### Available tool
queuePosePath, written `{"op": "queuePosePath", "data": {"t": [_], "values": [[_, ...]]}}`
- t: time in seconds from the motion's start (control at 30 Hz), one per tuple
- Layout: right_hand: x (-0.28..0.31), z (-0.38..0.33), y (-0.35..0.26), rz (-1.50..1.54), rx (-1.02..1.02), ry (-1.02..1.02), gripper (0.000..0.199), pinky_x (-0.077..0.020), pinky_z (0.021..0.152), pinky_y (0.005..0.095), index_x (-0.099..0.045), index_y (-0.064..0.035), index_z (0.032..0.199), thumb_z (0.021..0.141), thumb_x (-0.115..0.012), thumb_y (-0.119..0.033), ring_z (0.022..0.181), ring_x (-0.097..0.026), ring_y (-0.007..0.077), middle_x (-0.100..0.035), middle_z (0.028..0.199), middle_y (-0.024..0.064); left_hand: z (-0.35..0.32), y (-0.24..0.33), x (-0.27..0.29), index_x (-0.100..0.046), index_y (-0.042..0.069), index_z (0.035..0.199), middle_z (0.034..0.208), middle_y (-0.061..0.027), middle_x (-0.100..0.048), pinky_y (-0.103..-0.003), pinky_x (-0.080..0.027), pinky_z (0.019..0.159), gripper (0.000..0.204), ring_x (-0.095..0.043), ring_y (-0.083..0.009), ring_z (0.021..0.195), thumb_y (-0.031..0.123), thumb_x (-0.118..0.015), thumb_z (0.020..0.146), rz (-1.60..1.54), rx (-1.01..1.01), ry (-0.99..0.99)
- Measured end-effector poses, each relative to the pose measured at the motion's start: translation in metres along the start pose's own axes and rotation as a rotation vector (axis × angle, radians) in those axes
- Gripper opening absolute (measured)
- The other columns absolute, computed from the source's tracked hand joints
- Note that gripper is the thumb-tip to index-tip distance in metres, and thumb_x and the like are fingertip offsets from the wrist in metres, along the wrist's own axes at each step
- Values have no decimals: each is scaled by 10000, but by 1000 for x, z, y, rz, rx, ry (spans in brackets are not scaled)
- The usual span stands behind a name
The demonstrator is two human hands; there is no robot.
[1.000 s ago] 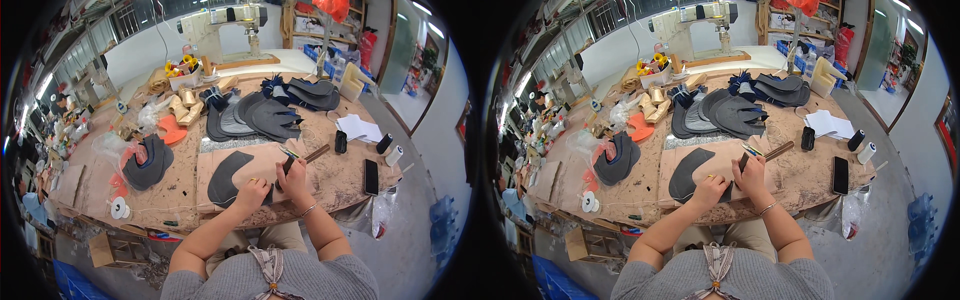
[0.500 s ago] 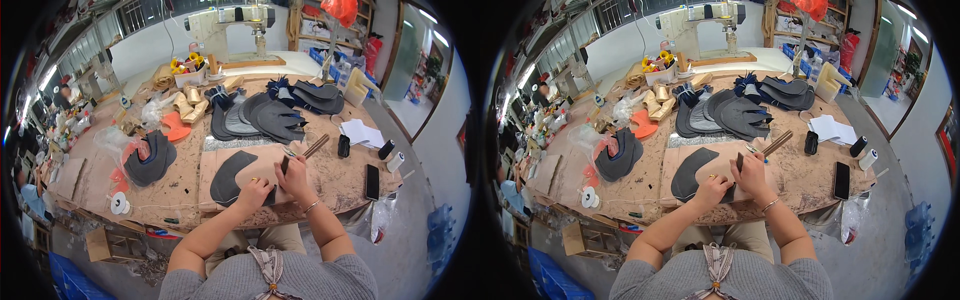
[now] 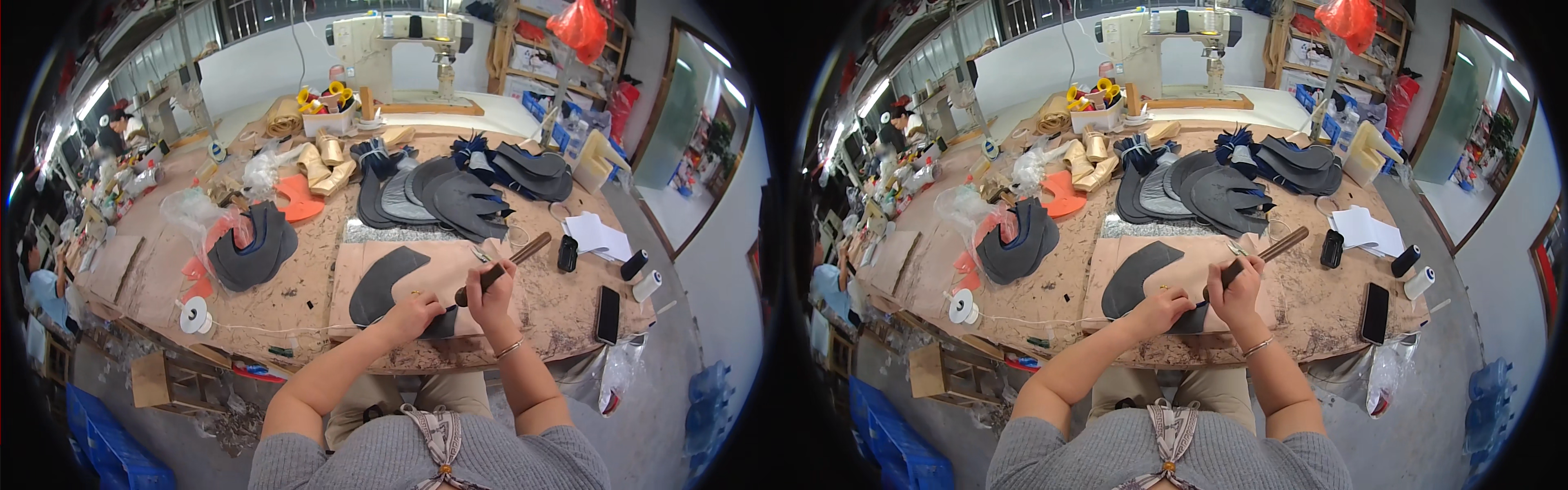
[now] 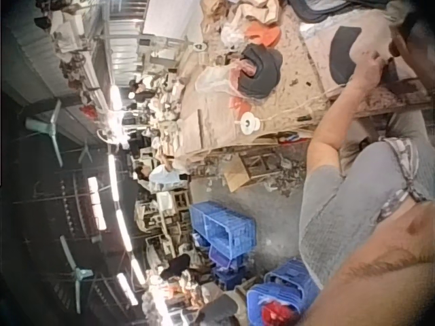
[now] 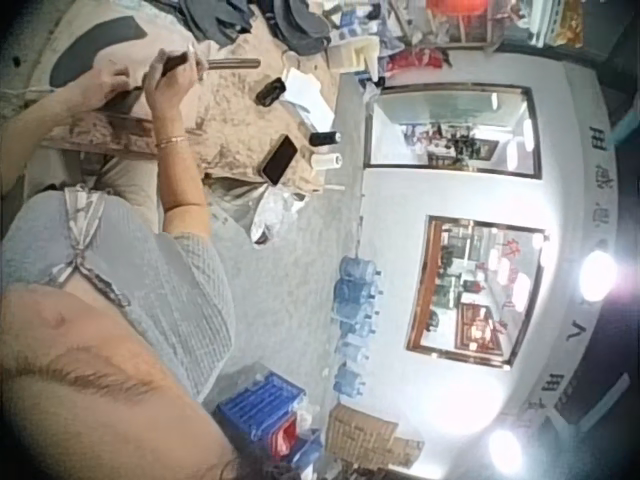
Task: The person uses a black rotary cutter to trim the edges of a dark gray fabric piece placed on a light brown work surface. They hold the fabric steady with their left hand while guiding the cutter with their right hand, following the contour of the material. The person occasionally lifts the fabric to adjust its position before continuing the cutting process.
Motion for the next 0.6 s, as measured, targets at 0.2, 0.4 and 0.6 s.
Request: {"op": "queuePosePath", "data": {"t": [0.2,0.4,0.6], "values": [[-17,-13,14,-48,73,-138,147,-389,744,400,-593,-69,705,812,-693,-86,630,-550,283,-567,652,64,-4,-6,2,-675,28,970,986,-114,-630,-406,-526,815,134,-632,-332,893,13,-640,842,-53,-40,-14],[-29,-26,11,-55,81,-76,175,-394,739,413,-562,-76,684,792,-698,-91,640,-544,290,-541,637,76,-1,-4,-3,-670,30,982,981,-114,-624,-404,-523,816,140,-627,-331,911,16,-638,846,-40,-15,-32],[-18,-11,24,57,-26,24,149,-402,733,415,-570,-63,702,795,-685,-78,639,-545,314,-545,649,105,-4,-4,4,-668,32,982,980,-119,-625,-412,-524,806,124,-629,-333,905,33,-636,862,-97,-41,-2]]}}
Point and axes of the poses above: each hand's wrist, its own z-axis towards the middle knuckle, its own x-axis out of the back of the hand, y = z × x, the point moved 8 cm from there along z, towards the middle knuckle
